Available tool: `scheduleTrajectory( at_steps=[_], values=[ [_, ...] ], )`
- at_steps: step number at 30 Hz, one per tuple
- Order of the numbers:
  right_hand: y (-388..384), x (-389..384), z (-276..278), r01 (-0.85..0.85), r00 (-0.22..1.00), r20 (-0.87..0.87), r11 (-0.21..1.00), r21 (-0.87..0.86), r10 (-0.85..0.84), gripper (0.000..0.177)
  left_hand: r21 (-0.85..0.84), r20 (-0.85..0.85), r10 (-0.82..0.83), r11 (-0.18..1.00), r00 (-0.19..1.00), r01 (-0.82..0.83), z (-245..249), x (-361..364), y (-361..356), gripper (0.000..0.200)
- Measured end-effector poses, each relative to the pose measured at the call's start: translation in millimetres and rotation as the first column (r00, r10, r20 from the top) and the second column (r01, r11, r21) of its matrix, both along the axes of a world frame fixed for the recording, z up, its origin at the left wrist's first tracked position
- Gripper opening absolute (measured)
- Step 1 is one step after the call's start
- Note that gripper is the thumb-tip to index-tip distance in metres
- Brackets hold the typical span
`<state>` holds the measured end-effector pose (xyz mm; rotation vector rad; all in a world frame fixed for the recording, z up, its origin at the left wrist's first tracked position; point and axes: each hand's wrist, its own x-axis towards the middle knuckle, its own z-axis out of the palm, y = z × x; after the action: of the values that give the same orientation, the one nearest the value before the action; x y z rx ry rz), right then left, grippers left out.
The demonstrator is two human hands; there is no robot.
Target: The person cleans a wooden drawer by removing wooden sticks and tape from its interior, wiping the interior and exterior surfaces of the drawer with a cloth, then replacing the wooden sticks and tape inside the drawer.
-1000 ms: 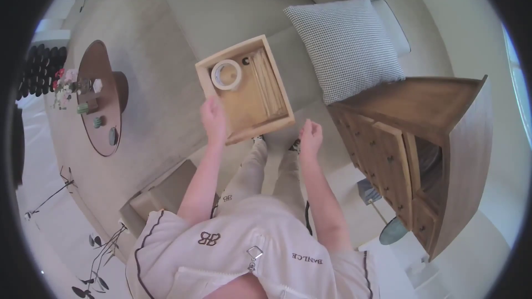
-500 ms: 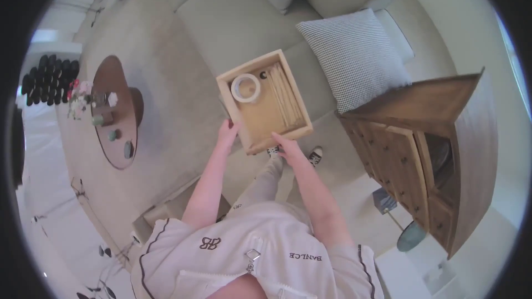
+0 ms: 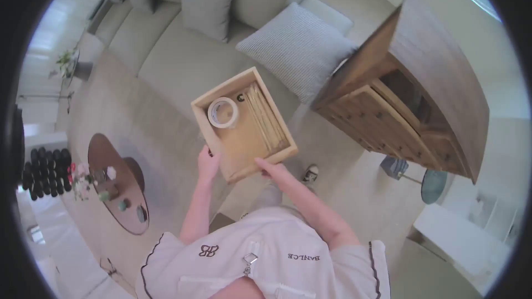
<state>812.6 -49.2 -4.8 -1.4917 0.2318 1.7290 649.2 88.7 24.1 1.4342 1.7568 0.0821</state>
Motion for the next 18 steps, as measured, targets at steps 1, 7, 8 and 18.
scheduleTrajectory(
  at_steps=[1, 7, 8, 18],
  values=[
    [-7, 0, 12, -0.066, 0.998, -0.006, 0.994, 0.088, 0.067, 0.053, -0.007, 0.033, -0.019, 1.000, 0.999, 0.019, 10, -1, 3, 0.012],
    [-72, 11, 21, -0.224, 0.973, 0.133, 0.923, 0.314, 0.190, 0.044, -0.006, 0.150, -0.178, 0.984, 0.973, 0.181, 48, 33, -16, 0.018],
    [-80, 12, 20, -0.193, 0.977, 0.153, 0.926, 0.324, 0.150, 0.042, -0.003, 0.147, -0.201, 0.979, 0.969, 0.203, 54, 40, -20, 0.021],
    [-171, 51, 84, 0.037, 0.999, -0.037, 0.915, 0.401, -0.024, 0.061, 0.031, 0.143, -0.503, 0.863, 0.852, 0.505, 88, 106, -68, 0.024]
  ],
)
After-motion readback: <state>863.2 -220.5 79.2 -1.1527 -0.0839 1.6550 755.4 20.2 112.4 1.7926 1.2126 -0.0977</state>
